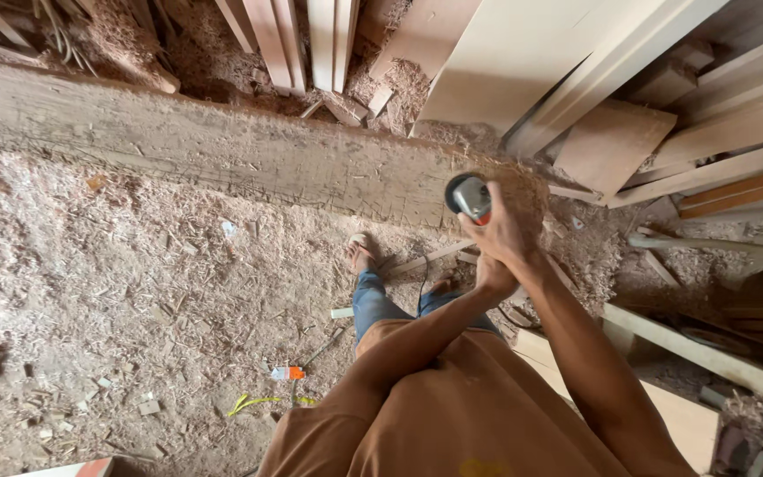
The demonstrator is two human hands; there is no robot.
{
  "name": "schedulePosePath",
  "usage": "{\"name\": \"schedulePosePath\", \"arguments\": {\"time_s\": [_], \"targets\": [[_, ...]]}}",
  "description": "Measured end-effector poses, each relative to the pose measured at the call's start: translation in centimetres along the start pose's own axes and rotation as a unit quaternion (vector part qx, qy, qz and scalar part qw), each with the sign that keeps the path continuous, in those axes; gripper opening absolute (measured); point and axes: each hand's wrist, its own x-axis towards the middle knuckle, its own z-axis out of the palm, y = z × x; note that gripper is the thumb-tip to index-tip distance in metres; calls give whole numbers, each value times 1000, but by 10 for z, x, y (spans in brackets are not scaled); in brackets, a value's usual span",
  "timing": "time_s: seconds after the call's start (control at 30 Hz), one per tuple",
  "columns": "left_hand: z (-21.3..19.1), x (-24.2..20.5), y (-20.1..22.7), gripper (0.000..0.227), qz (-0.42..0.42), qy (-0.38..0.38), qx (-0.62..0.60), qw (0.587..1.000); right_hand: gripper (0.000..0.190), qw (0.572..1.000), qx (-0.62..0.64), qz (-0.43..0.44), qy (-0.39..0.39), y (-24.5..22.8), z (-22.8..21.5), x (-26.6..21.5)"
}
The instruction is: The person applies glue from a small tube into the grooves of a wooden door panel, then uses a handheld sander on a piece of wood. The person works in a cluttered woodworking shop with sawdust on the floor.
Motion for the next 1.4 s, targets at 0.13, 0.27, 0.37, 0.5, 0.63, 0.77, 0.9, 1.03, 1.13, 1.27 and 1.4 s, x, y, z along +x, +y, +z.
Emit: {"name": "schedulePosePath", "arguments": {"time_s": [0.13, 0.27, 0.37, 0.5, 0.63, 0.77, 0.9, 1.03, 1.13, 1.27, 1.4], "targets": [[-28, -14, -27, 38, 17, 105, -69, 992, 73, 999, 12, -39, -24, -43, 22, 7], [-64, -22, -48, 47, 44, 149, -11, 988, 77, 997, -9, -69, -40, -79, 46, 18], [-76, -23, -45, 51, 8, 150, -11, 989, 82, 996, 30, -80, -40, -84, 53, 21], [-66, -12, -12, 50, -36, 94, -123, 987, 79, 995, 14, -94, 15, -68, 31, 19], [-41, -2, 23, 50, -122, -49, -345, 929, 72, 996, 64, 59, -28, -36, -11, 3], [-40, -19, 15, 49, -168, -231, -411, 866, 66, 960, 200, 175, 90, -2, -37, -11], [-58, -62, -33, 55, -74, -341, -484, 803, 57, 839, 458, 233, 178, 33, -44, -24], [-59, -72, -43, 55, -51, -287, -520, 803, 47, 684, 670, 266, 111, 52, -50, -36], [-70, -72, -31, 57, -64, -267, -538, 797, 45, 664, 698, 250, 97, 49, -53, -32], [-91, -80, -17, 65, -119, -333, -519, 778, 47, 739, 621, 239, 101, 31, -59, -38], [-83, -74, -1, 73, -109, -312, -399, 856, 65, 932, 321, 119, 121, -18, -64, -26]]}}
